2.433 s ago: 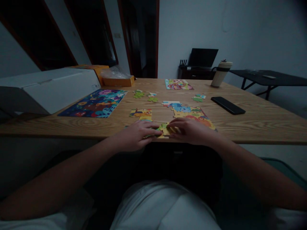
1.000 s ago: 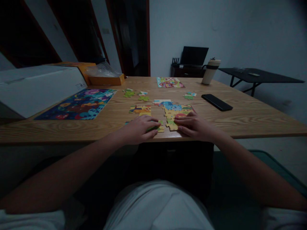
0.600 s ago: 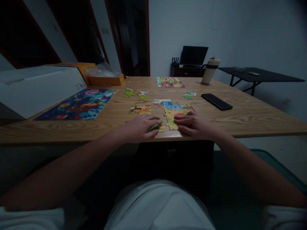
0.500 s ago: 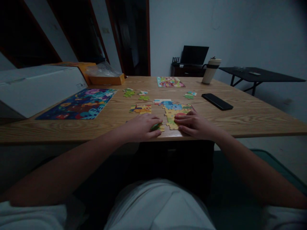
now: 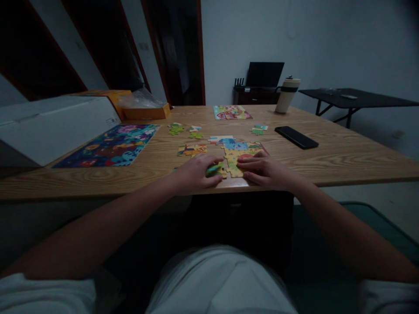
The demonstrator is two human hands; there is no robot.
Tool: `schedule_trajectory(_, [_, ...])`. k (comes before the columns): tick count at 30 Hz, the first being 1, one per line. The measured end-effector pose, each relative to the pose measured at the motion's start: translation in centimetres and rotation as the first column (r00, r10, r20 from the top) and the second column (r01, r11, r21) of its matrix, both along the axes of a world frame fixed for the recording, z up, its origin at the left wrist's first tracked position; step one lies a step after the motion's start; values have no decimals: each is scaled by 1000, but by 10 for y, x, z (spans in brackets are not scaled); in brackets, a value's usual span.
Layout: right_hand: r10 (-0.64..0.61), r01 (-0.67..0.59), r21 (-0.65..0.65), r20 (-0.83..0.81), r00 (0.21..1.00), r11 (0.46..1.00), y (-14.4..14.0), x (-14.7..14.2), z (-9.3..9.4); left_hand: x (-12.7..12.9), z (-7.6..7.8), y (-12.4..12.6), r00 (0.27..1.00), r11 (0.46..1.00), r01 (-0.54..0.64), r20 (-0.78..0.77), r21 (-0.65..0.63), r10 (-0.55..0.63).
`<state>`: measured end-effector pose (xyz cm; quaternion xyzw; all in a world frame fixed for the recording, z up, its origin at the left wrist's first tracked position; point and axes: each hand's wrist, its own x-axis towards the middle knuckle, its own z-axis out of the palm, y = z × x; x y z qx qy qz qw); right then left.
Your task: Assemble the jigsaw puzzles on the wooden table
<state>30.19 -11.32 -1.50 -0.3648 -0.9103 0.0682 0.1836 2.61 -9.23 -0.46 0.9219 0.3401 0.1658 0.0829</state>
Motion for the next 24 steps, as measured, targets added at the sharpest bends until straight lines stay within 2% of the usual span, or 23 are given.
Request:
schedule_trajectory(14, [-7,7,5,-7,1000,1000,0,1,-2,9,5,12,980,983,177,-98,43,-173])
schedule_trajectory(24, [22,-22,6,-18,1000,1000,0,0,-1,11,9,16,969,975,219,-125,23,-214])
